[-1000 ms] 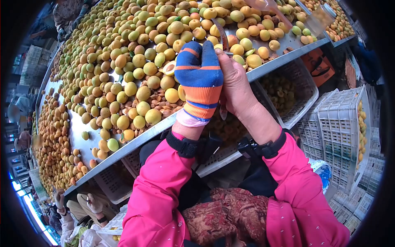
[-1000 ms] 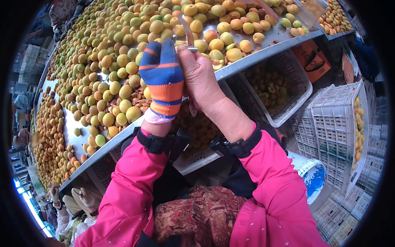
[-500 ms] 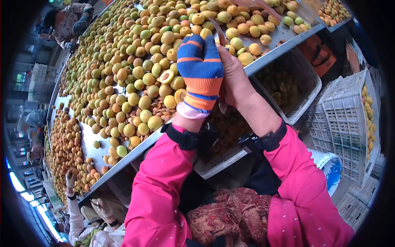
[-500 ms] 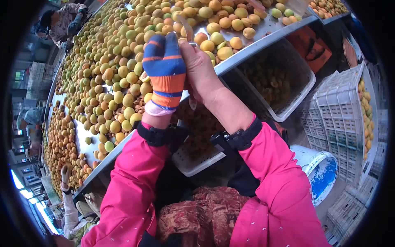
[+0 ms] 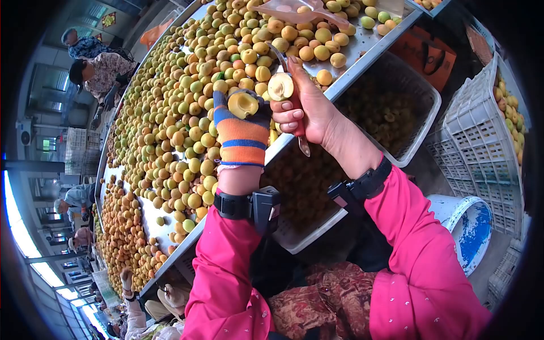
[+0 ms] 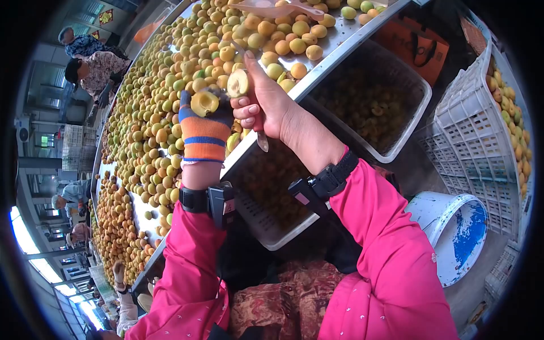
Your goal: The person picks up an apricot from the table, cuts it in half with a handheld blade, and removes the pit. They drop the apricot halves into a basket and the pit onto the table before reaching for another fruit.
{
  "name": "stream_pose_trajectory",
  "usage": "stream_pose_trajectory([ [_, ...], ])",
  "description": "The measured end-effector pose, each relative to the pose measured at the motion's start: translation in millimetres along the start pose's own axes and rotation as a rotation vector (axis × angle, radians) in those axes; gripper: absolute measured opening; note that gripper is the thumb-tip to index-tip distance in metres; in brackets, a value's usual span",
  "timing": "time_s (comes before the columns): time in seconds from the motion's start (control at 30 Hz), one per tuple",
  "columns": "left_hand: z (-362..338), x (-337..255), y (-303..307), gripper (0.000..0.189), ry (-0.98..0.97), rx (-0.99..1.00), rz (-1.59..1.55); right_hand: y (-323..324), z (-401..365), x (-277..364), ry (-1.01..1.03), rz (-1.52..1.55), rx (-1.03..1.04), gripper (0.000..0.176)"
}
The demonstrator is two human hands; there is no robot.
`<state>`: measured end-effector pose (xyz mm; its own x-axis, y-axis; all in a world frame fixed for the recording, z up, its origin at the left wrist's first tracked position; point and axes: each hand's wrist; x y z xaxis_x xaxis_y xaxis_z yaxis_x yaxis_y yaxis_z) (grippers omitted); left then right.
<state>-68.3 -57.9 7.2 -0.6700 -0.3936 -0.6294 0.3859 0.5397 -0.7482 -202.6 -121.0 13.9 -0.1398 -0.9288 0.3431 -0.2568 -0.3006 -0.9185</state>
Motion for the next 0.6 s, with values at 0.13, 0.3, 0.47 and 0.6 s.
stream_pose_trajectory([
  [0.13,-6,3,10,0.053,0.179,-0.008,0.001,-3,-2,2,0.054,-0.122,-0.01,0.035],
  [0.3,-16,-7,8,0.058,0.357,0.172,0.136,0,9,-6,0.195,-0.31,-0.25,0.028],
  [0.47,-16,-13,23,0.042,0.244,0.178,0.336,-1,31,-21,0.302,-0.706,-0.437,0.028],
  [0.6,-4,-7,53,0.034,0.341,0.079,0.033,4,47,-30,0.502,-0.919,-0.508,0.024],
])
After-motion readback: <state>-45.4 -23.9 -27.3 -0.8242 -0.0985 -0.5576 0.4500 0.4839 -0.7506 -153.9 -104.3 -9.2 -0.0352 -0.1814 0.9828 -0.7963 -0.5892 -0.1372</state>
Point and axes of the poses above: each hand's wrist, its own z-axis towards the middle knuckle, its own y-axis out of the back of the hand, x = y × z, and after that the axes turned 8 degrees about -y, right-handed
